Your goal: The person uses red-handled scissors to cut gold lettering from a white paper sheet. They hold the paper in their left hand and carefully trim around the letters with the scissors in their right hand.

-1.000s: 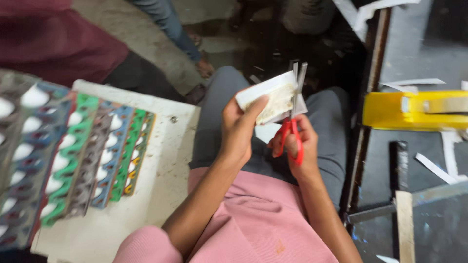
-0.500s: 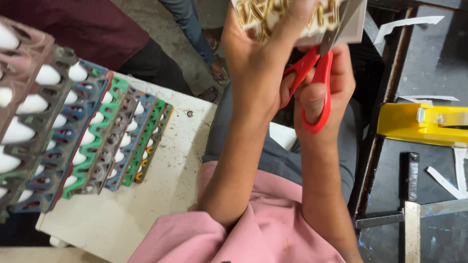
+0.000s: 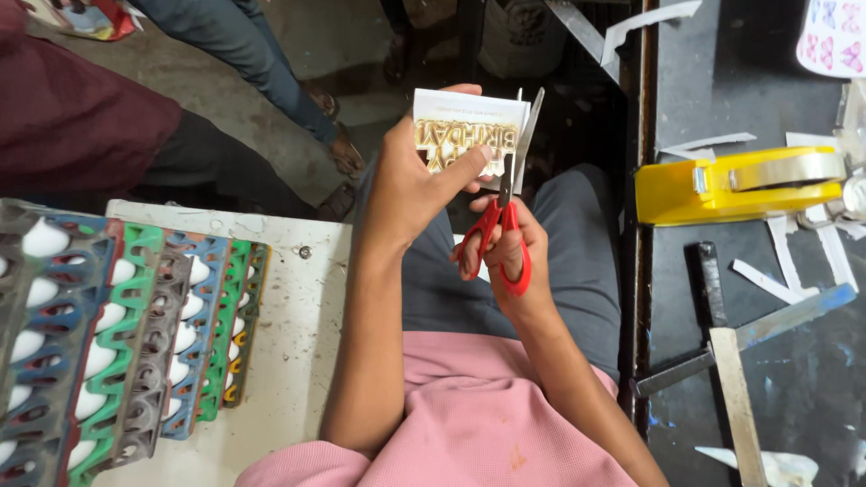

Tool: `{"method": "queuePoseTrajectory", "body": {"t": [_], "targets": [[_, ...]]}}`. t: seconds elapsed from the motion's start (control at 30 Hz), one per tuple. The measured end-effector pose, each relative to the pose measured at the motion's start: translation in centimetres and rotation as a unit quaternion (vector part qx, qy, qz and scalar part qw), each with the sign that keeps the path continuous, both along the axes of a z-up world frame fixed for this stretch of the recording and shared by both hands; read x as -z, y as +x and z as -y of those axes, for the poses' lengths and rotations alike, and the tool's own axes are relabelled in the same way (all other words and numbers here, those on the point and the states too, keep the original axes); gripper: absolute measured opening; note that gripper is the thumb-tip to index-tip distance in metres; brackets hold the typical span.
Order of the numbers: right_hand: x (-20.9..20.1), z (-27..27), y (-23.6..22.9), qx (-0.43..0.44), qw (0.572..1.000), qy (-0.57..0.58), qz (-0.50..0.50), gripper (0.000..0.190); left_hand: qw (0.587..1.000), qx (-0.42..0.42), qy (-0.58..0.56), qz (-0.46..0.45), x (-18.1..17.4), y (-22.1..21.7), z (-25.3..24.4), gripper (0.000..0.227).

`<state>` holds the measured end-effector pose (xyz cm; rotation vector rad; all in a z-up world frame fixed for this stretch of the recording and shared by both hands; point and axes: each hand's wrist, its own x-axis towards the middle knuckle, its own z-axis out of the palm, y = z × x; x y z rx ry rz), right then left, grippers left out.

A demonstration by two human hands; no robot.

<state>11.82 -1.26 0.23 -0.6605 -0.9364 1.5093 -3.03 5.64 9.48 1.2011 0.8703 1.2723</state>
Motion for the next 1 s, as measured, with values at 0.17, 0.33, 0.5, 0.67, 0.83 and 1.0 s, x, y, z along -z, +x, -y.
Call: {"method": "queuePoseTrajectory", "body": {"t": [0.17,0.33,0.5,0.67,0.83,1.0], "targets": [[2.5,-0.3,0.2,0.018,0.999,-0.026,0.029,0.085,0.997,0.026,-0.075,-0.020,1.7,0.1,-0.8,0.053],[2.9,-0.1,-0.2,0.007,0.999,-0.016,0.031,0.090,0.997,0.021,-0.064,-0.030,2.8,-1.0,-0.9,0.054],[3.7,0.0,-0.3,0.003,0.999,-0.037,0.022,0.085,0.996,-0.014,-0.085,0.024,6.3,-0.1,0.3,0.057],[5.6,-0.9,0.1,-0.048,0.990,-0.112,0.075,0.067,0.983,-0.059,-0.147,0.095,11.8,-0.5,2.0,0.065],[6.1,-1.8,0.0,-0.100,0.984,-0.118,0.093,0.070,0.978,-0.059,-0.169,0.107,15.1,-3.0,1.3,0.066],[5.8,-2.2,0.6,-0.106,0.979,-0.108,0.139,0.073,0.975,-0.039,-0.176,0.133,16.2,-3.5,0.8,0.065]]}}
